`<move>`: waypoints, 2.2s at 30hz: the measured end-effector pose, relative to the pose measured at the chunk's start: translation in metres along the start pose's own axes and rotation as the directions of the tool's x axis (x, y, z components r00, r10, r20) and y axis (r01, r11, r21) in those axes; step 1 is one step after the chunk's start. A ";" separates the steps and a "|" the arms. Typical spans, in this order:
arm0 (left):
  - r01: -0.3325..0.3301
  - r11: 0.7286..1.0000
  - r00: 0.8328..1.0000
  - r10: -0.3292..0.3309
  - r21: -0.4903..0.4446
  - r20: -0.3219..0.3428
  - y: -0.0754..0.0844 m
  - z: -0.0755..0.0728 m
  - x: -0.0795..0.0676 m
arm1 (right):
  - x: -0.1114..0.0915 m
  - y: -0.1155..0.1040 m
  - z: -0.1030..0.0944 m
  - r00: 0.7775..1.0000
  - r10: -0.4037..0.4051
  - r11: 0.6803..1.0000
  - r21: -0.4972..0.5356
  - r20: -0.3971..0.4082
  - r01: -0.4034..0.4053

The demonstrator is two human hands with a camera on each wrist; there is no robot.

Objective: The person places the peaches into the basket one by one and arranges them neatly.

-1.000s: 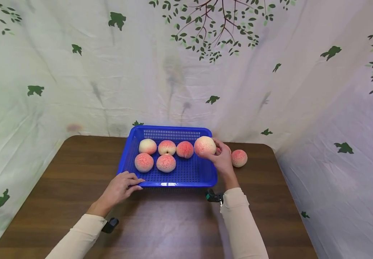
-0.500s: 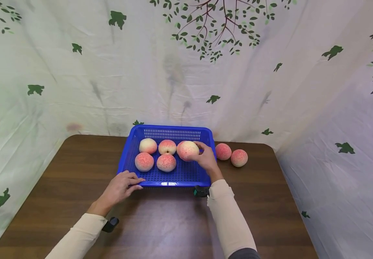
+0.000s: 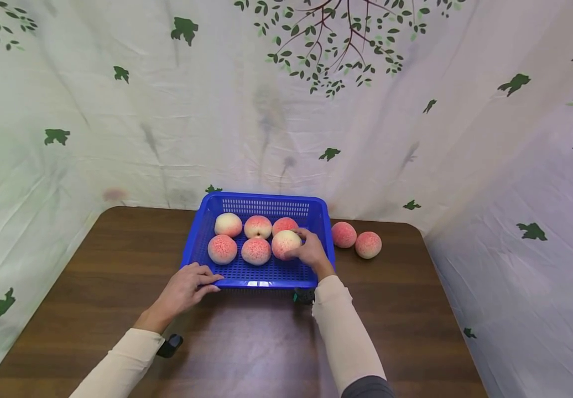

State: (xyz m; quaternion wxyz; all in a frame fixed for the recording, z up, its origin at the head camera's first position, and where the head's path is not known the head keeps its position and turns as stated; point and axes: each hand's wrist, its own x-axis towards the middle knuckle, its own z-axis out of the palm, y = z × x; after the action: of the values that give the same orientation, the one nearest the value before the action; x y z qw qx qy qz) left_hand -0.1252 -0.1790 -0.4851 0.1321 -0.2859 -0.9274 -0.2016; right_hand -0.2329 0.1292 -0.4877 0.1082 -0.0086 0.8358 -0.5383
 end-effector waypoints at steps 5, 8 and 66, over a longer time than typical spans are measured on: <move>-0.001 1.000 1.000 0.001 -0.006 -0.007 0.000 0.000 -0.001 | 0.000 0.002 0.005 1.000 -0.007 0.999 -0.051 0.014 0.007; 0.007 1.000 1.000 -0.007 -0.003 0.001 0.000 0.001 -0.001 | 0.000 0.004 0.007 1.000 0.007 0.996 -0.092 0.018 -0.005; -0.017 1.000 1.000 0.017 -0.002 -0.008 0.001 -0.001 0.000 | -0.023 -0.005 -0.063 0.997 -0.061 0.985 0.157 -0.051 0.069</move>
State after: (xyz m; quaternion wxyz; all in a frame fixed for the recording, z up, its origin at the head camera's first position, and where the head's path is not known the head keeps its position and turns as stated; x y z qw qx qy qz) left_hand -0.1245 -0.1783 -0.4836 0.1373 -0.2933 -0.9241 -0.2028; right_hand -0.2227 0.1871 -0.4545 0.0715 -0.0149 0.7918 -0.6064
